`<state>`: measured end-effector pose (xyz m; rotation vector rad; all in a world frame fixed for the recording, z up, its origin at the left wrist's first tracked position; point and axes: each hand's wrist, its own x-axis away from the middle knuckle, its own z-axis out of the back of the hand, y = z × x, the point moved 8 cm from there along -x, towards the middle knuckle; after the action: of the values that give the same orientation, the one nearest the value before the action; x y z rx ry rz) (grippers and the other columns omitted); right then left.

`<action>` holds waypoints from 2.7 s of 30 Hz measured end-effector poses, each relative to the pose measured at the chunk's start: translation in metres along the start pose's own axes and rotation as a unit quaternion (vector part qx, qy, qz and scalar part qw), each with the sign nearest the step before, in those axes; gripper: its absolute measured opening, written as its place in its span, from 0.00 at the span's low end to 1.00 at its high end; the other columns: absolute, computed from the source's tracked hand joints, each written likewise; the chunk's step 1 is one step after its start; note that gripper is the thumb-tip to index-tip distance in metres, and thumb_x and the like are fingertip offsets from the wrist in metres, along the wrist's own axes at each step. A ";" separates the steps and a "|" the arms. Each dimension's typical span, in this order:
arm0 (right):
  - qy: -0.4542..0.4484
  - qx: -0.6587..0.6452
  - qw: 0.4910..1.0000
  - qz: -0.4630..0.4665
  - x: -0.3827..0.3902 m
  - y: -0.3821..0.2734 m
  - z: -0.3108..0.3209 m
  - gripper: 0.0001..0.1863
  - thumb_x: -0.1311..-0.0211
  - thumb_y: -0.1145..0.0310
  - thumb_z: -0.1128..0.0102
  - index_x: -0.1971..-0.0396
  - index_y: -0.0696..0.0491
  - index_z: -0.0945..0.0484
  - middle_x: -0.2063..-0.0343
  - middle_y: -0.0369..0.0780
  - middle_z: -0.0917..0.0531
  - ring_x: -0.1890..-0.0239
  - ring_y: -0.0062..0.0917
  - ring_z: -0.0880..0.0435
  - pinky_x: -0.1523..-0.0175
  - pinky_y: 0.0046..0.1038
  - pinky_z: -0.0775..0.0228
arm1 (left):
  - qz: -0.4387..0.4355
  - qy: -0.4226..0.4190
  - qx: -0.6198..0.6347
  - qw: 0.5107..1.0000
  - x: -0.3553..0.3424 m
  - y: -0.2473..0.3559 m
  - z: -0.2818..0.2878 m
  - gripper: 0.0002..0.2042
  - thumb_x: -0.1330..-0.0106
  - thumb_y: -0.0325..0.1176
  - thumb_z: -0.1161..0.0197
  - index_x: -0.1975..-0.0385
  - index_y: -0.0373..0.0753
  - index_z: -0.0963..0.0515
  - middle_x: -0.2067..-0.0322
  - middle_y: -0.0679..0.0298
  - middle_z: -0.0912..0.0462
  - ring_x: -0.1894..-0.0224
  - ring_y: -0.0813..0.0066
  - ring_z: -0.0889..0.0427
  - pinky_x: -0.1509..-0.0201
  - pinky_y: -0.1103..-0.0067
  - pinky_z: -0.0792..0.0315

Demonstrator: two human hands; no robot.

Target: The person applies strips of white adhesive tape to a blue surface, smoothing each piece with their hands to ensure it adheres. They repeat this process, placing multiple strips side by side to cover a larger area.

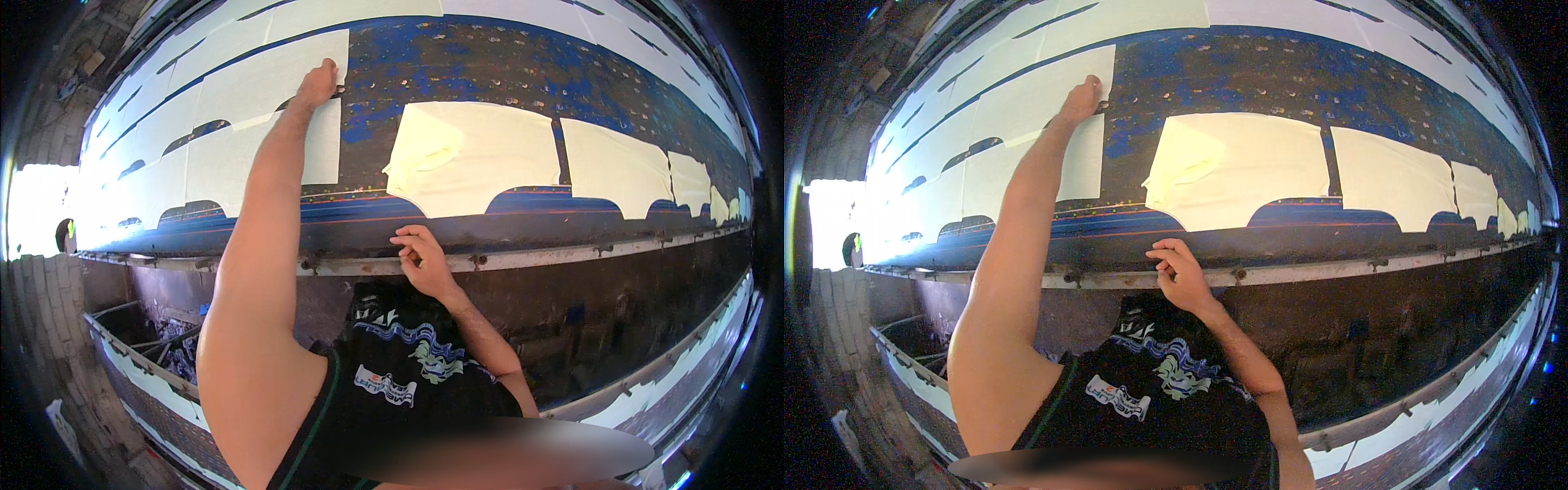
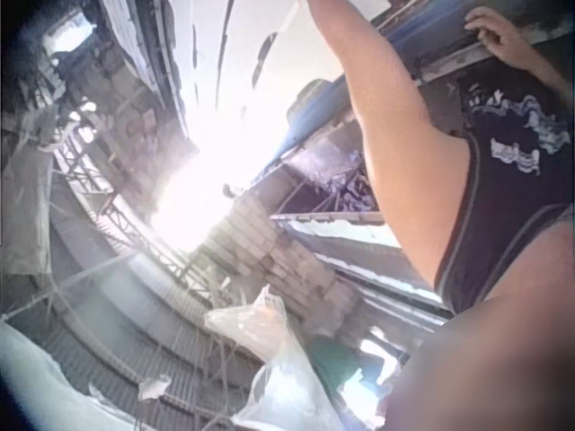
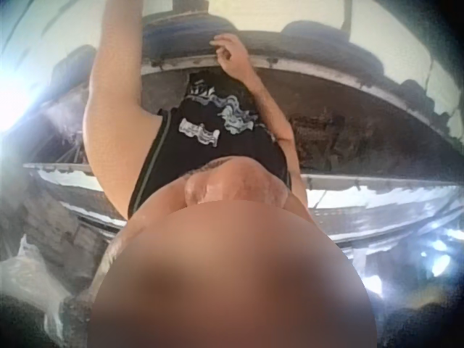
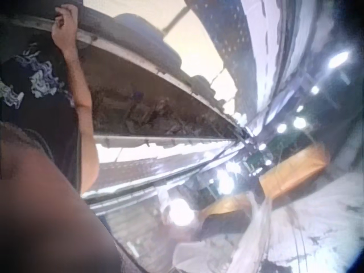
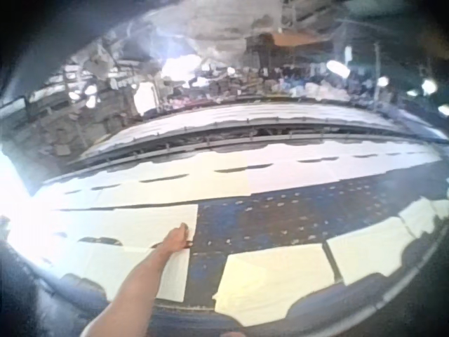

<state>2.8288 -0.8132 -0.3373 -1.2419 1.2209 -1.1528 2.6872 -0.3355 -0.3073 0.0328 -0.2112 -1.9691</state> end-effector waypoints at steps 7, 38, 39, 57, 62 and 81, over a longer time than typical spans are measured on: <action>-0.061 -0.014 0.998 -0.021 -0.011 0.009 0.027 0.23 0.34 0.86 0.40 0.41 0.55 0.18 0.39 0.41 0.25 0.55 0.22 0.15 0.54 0.25 0.20 | -0.074 -0.064 0.007 0.995 -0.007 0.021 0.005 0.24 0.28 0.42 0.33 0.35 0.42 0.29 0.44 0.39 0.13 0.39 0.37 0.15 0.34 0.53 0.23; -0.131 0.018 0.990 -0.052 -0.057 -0.026 0.047 0.18 0.31 0.84 0.42 0.44 0.55 0.17 0.41 0.42 0.22 0.59 0.21 0.16 0.54 0.24 0.21 | -0.161 0.001 -0.147 0.976 -0.009 0.010 -0.020 0.13 0.21 0.30 0.46 0.44 0.30 0.29 0.38 0.33 0.23 0.40 0.34 0.18 0.38 0.51 0.20; -0.142 0.027 0.989 -0.043 -0.052 -0.031 0.056 0.18 0.31 0.84 0.42 0.44 0.56 0.17 0.40 0.42 0.22 0.59 0.22 0.16 0.53 0.25 0.21 | -0.134 -0.025 -0.176 0.975 -0.013 0.013 -0.028 0.16 0.23 0.30 0.44 0.41 0.28 0.29 0.34 0.33 0.26 0.35 0.36 0.20 0.34 0.53 0.20; -0.112 0.099 0.988 -0.034 0.004 -0.007 0.406 0.14 0.28 0.79 0.40 0.45 0.55 0.16 0.48 0.44 0.15 0.51 0.29 0.14 0.47 0.29 0.20 | -0.012 0.118 0.019 0.993 0.077 0.194 -0.030 0.16 0.25 0.31 0.36 0.40 0.36 0.20 0.42 0.48 0.14 0.37 0.47 0.18 0.31 0.60 0.25; -0.068 0.325 0.934 0.129 -0.032 -0.017 0.440 0.17 0.31 0.78 0.41 0.43 0.57 0.17 0.42 0.49 0.15 0.38 0.46 0.17 0.30 0.43 0.26 | -0.105 0.114 -0.001 0.988 0.152 0.340 -0.057 0.23 0.30 0.48 0.27 0.43 0.38 0.17 0.41 0.50 0.15 0.36 0.49 0.19 0.30 0.59 0.27; 0.032 0.350 0.926 0.141 -0.100 -0.033 0.364 0.24 0.41 0.75 0.26 0.42 0.49 0.13 0.48 0.46 0.24 0.49 0.42 0.18 0.45 0.34 0.23 | -0.213 -0.129 0.517 0.819 0.293 0.442 0.007 0.07 0.23 0.27 0.39 0.50 0.35 0.19 0.56 0.56 0.12 0.52 0.59 0.12 0.44 0.67 0.22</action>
<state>3.1900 -0.7011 -0.3170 -0.4755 0.8698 -1.2583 2.9720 -0.7715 -0.2057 0.5606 -1.5507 -2.0480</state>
